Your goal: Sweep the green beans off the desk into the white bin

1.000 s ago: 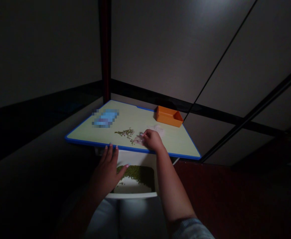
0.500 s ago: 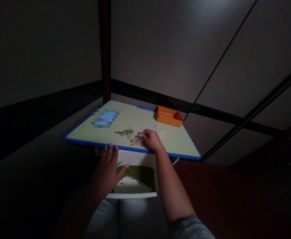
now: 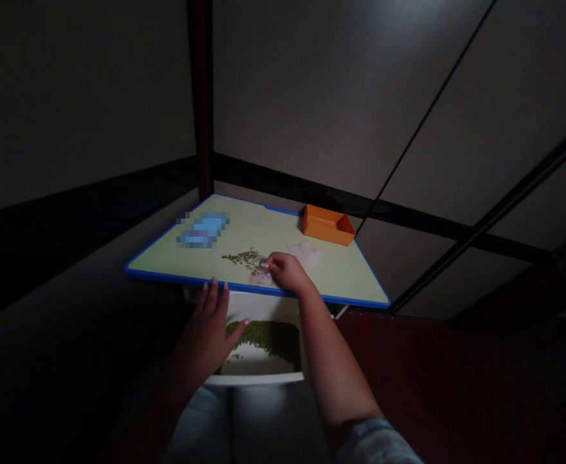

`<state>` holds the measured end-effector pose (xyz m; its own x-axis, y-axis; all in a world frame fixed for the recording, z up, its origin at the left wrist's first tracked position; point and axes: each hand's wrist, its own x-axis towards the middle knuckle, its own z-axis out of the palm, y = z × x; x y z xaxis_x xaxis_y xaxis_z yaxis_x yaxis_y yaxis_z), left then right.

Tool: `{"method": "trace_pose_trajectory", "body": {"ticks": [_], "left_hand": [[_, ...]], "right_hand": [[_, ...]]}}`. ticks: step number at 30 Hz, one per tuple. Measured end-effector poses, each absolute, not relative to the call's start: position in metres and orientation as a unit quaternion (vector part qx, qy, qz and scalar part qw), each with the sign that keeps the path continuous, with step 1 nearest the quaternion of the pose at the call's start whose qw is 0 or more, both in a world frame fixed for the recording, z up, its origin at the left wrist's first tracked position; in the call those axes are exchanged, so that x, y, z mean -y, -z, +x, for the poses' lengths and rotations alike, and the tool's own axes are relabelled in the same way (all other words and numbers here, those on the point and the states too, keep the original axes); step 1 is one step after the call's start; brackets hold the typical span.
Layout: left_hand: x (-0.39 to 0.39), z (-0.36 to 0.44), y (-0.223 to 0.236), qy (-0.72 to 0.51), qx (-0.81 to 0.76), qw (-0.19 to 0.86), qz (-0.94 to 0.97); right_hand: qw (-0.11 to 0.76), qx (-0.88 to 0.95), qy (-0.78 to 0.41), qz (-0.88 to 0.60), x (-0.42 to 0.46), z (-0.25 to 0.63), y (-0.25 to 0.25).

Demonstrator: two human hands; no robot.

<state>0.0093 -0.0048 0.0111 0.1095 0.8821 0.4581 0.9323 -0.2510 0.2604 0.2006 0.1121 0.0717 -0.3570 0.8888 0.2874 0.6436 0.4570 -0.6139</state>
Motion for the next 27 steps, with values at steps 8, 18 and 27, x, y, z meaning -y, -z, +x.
{"method": "trace_pose_trajectory", "body": {"ticks": [8, 18, 27], "left_hand": [[0.006, 0.010, -0.012, 0.258, 0.616, 0.039, -0.743], [0.004, 0.008, -0.009, 0.258, 0.613, 0.051, -0.745], [0.004, 0.007, -0.007, 0.265, 0.616, 0.055, -0.740]], "right_hand": [[0.338, 0.757, -0.204, -0.521, -0.113, 0.213, -0.071], [0.255, 0.768, -0.086, -0.582, -0.106, 0.189, -0.084], [0.270, 0.711, -0.070, -0.645, -0.115, 0.219, -0.077]]}}
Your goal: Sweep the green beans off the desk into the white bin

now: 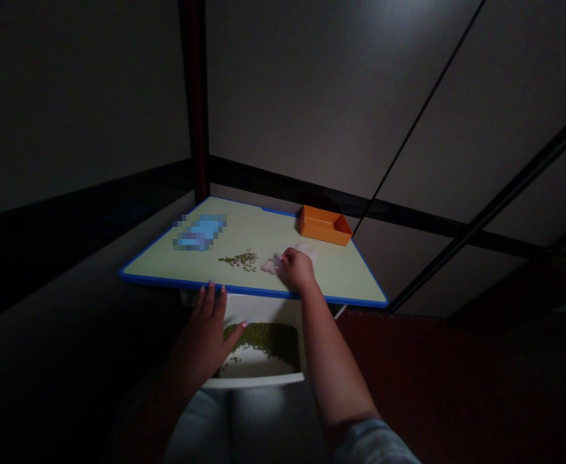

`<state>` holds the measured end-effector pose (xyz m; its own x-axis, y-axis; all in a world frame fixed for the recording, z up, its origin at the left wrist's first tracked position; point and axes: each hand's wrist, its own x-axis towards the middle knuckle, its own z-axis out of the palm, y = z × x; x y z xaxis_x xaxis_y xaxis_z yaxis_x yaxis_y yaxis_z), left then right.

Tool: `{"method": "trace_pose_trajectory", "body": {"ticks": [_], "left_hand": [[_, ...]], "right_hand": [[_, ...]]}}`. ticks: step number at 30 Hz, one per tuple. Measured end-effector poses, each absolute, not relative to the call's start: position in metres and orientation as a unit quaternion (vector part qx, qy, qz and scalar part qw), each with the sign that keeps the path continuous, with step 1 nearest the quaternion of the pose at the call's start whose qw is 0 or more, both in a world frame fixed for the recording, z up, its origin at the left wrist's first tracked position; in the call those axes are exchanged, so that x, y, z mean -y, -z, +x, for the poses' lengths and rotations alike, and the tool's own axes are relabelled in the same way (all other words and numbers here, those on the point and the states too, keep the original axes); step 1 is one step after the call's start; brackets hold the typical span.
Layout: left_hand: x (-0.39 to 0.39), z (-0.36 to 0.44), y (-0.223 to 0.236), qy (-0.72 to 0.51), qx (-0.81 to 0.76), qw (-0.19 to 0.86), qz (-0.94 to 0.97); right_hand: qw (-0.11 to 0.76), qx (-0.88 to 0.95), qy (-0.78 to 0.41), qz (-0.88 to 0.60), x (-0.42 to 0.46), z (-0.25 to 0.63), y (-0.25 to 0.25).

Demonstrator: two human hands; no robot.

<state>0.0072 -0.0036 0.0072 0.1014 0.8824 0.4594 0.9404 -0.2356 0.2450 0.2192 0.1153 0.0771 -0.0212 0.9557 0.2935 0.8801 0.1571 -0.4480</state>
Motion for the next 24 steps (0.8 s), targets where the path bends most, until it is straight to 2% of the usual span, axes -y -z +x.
{"method": "trace_pose_trajectory", "body": {"ticks": [4, 8, 17, 24], "left_hand": [[0.003, 0.007, -0.008, 0.257, 0.617, 0.050, -0.743], [0.004, 0.007, -0.008, 0.255, 0.615, 0.046, -0.745], [0.003, 0.007, -0.005, 0.276, 0.610, 0.053, -0.741], [0.003, 0.007, -0.006, 0.266, 0.614, 0.053, -0.741]], "right_hand": [[0.293, 0.675, -0.078, -0.673, -0.119, 0.231, -0.074], [0.280, 0.665, -0.069, -0.689, -0.120, 0.231, -0.073], [0.308, 0.708, -0.110, -0.626, -0.114, 0.224, -0.077], [0.295, 0.637, -0.040, -0.711, -0.121, 0.222, -0.083]]}}
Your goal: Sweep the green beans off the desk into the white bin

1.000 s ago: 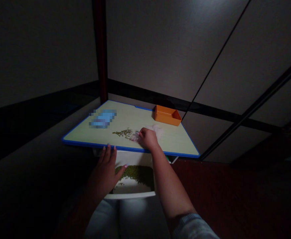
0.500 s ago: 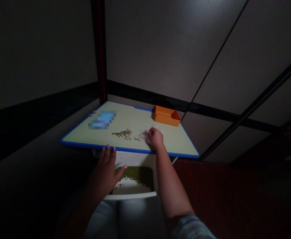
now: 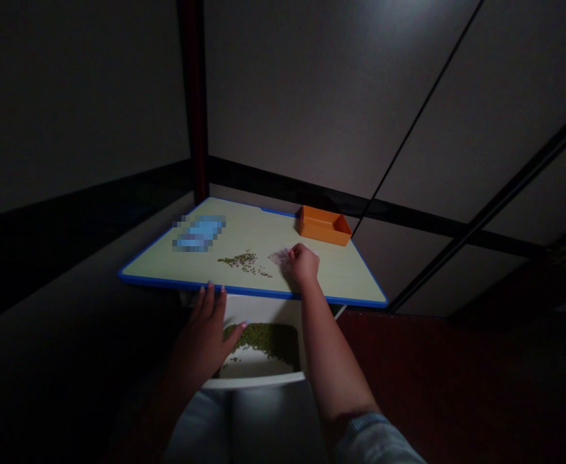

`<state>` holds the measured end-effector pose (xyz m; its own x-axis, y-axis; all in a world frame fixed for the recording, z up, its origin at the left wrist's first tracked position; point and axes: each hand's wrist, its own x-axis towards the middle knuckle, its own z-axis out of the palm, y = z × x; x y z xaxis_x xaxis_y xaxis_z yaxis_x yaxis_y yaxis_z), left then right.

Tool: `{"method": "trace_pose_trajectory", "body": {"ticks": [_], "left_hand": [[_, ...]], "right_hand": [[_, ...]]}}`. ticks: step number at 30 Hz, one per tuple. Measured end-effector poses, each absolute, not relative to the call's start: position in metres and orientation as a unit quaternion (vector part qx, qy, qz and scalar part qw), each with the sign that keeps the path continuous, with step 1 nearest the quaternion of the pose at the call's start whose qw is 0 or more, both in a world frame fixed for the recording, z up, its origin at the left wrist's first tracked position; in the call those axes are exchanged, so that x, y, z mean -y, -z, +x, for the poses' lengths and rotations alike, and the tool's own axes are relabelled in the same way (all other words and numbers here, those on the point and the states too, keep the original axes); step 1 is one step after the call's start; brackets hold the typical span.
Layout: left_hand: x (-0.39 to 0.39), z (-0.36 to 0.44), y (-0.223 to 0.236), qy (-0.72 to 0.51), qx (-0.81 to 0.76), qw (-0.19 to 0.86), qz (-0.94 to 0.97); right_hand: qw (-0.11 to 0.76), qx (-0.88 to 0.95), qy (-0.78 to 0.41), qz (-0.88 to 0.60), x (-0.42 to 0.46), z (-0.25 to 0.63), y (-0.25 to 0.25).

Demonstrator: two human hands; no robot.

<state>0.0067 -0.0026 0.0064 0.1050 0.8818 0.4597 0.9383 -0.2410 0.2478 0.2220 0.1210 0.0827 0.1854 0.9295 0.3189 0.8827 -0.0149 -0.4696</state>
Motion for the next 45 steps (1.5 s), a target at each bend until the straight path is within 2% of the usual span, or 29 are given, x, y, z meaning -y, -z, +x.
{"method": "trace_pose_trajectory", "body": {"ticks": [4, 8, 20, 31, 38, 45], "left_hand": [[0.003, 0.007, -0.007, 0.255, 0.618, 0.048, -0.742], [0.002, 0.007, -0.008, 0.250, 0.617, 0.053, -0.744], [0.002, 0.006, -0.006, 0.252, 0.611, 0.065, -0.747], [0.004, 0.007, -0.008, 0.253, 0.617, 0.053, -0.743], [0.004, 0.009, -0.010, 0.252, 0.621, 0.038, -0.742], [0.004, 0.009, -0.010, 0.245, 0.621, 0.036, -0.744]], "right_hand": [[0.274, 0.618, 0.004, -0.737, -0.133, 0.210, -0.081], [0.250, 0.621, -0.009, -0.743, -0.142, 0.198, -0.079], [0.244, 0.729, -0.060, -0.637, -0.138, 0.185, -0.081], [0.308, 0.753, -0.138, -0.565, -0.130, 0.206, -0.075], [0.377, 0.699, -0.160, -0.586, -0.121, 0.237, -0.072], [0.348, 0.713, -0.185, -0.581, -0.114, 0.247, -0.073]]}}
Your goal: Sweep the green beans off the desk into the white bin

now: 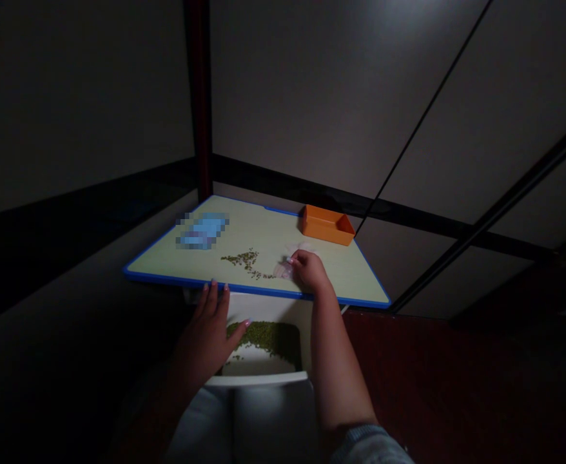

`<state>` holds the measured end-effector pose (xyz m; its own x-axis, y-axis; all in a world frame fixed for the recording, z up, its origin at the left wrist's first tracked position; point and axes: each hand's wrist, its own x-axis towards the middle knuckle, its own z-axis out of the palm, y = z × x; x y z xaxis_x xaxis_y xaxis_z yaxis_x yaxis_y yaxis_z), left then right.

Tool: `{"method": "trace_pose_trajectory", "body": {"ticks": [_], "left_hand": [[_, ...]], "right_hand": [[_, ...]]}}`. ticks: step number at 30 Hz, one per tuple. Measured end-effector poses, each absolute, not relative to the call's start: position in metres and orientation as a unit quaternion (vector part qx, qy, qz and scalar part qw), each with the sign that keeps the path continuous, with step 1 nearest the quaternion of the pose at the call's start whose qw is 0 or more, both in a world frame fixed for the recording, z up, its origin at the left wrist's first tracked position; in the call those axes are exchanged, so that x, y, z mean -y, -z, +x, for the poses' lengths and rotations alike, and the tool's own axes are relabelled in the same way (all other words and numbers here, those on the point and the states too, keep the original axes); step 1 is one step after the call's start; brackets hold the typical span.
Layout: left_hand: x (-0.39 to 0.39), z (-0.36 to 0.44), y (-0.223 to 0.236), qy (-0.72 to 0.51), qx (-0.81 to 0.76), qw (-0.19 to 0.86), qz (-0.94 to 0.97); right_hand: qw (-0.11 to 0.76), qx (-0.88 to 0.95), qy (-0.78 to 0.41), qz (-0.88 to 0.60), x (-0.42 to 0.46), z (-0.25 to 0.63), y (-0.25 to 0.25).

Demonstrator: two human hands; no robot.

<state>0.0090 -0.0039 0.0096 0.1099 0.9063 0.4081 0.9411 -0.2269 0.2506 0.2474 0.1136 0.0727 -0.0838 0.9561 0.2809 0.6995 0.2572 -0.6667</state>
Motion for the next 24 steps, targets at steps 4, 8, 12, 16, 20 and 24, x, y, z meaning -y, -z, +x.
{"method": "trace_pose_trajectory", "body": {"ticks": [4, 8, 12, 16, 20, 24], "left_hand": [[0.004, 0.008, -0.008, 0.250, 0.618, 0.042, -0.744], [0.004, 0.008, -0.008, 0.256, 0.615, 0.047, -0.744], [0.004, 0.007, -0.008, 0.256, 0.614, 0.047, -0.745], [0.004, 0.008, -0.010, 0.255, 0.614, 0.042, -0.745], [0.004, 0.008, -0.010, 0.262, 0.616, 0.040, -0.742], [0.004, 0.008, -0.009, 0.264, 0.612, 0.038, -0.744]], "right_hand": [[0.349, 0.713, -0.187, -0.579, -0.114, 0.244, -0.073], [0.337, 0.724, -0.179, -0.575, -0.114, 0.242, -0.072], [0.317, 0.726, -0.172, -0.585, -0.113, 0.244, -0.073], [0.310, 0.713, -0.151, -0.611, -0.113, 0.249, -0.074], [0.302, 0.691, -0.123, -0.645, -0.113, 0.252, -0.074], [0.294, 0.683, -0.113, -0.659, -0.113, 0.251, -0.074]]}}
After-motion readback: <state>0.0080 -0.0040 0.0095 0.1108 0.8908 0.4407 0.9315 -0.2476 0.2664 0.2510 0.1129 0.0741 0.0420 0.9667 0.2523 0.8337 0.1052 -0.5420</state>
